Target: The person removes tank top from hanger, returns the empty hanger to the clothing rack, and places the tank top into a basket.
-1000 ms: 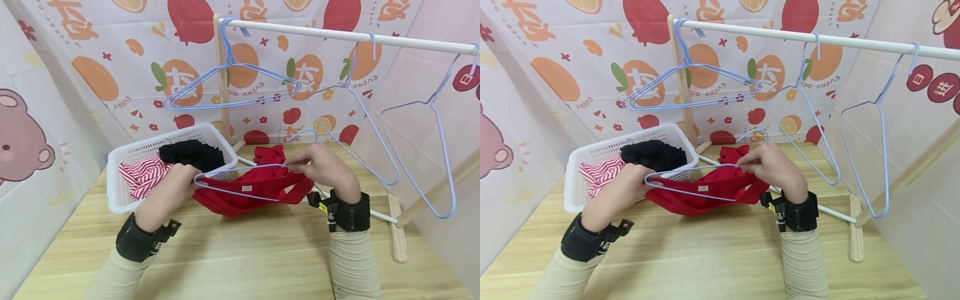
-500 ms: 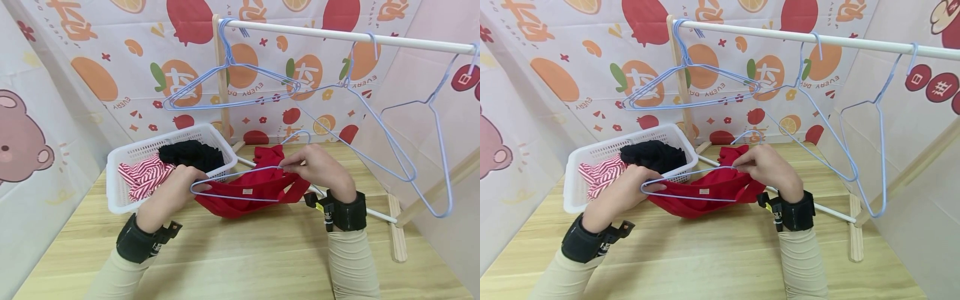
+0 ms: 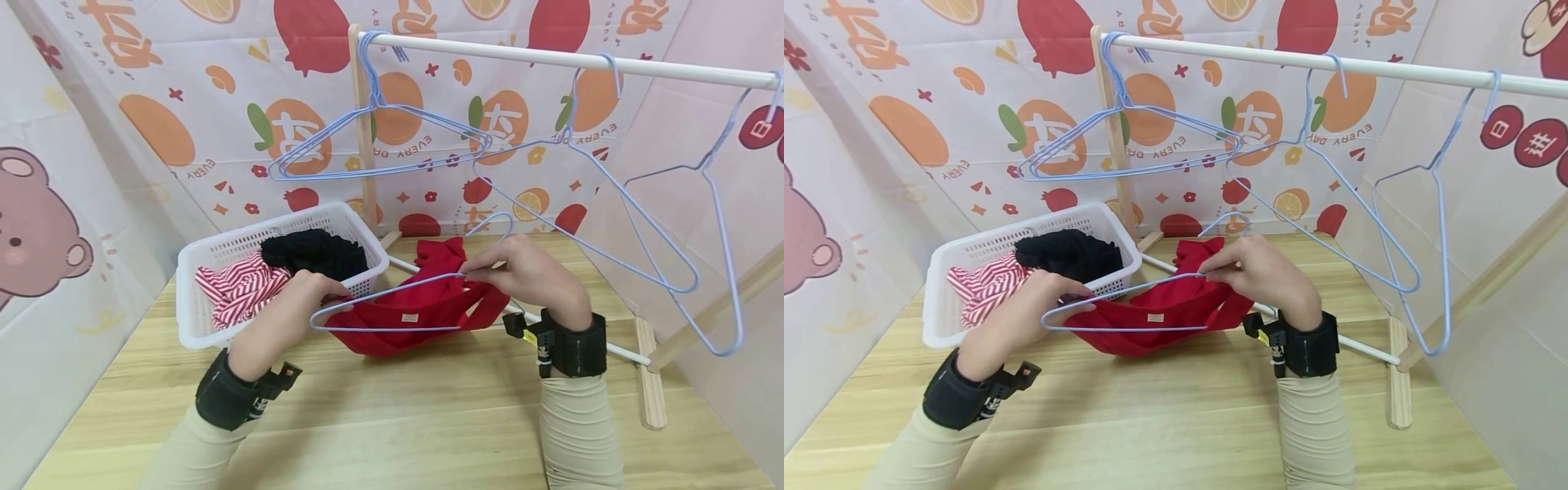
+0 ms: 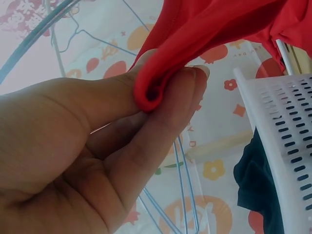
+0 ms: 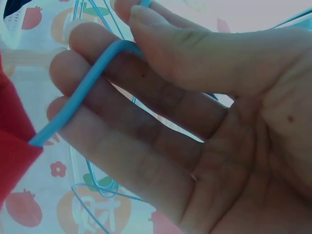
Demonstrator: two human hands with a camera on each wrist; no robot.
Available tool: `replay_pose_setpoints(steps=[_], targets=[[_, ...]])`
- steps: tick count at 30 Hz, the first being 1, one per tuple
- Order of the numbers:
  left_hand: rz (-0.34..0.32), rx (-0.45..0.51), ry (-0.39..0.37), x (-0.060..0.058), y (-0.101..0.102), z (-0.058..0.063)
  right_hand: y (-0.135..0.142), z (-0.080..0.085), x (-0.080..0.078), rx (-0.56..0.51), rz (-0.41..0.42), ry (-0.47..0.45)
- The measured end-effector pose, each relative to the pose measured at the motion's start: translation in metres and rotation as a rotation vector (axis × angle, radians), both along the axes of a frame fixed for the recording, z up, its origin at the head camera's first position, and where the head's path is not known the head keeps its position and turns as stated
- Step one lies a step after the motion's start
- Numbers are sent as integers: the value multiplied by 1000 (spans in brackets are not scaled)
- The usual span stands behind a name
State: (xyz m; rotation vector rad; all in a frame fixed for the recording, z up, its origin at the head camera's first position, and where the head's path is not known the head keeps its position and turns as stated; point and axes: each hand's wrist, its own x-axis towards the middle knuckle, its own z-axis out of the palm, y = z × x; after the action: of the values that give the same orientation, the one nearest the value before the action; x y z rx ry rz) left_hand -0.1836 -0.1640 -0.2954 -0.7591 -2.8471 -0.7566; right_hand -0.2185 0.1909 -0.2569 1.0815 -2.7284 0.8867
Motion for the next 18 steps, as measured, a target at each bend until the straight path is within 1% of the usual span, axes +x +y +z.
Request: replay_pose_setpoints(steps=[3,7,10,14,18], targets=[[-27,11,-15,-2,1,-2,-3,-1,0,12,12,2],[-44,20,-34,-4,3,-3,-8,-2,0,22,44,9],[-46,-13,-1,-6,5,-4,-11,-2,0,13,80,19],[-60,-60,70,-9,8,-7,-14,-1,0,0,113,29],[-75,-53,75,-9,10,-10,-17,-1,2,-10,121,29]])
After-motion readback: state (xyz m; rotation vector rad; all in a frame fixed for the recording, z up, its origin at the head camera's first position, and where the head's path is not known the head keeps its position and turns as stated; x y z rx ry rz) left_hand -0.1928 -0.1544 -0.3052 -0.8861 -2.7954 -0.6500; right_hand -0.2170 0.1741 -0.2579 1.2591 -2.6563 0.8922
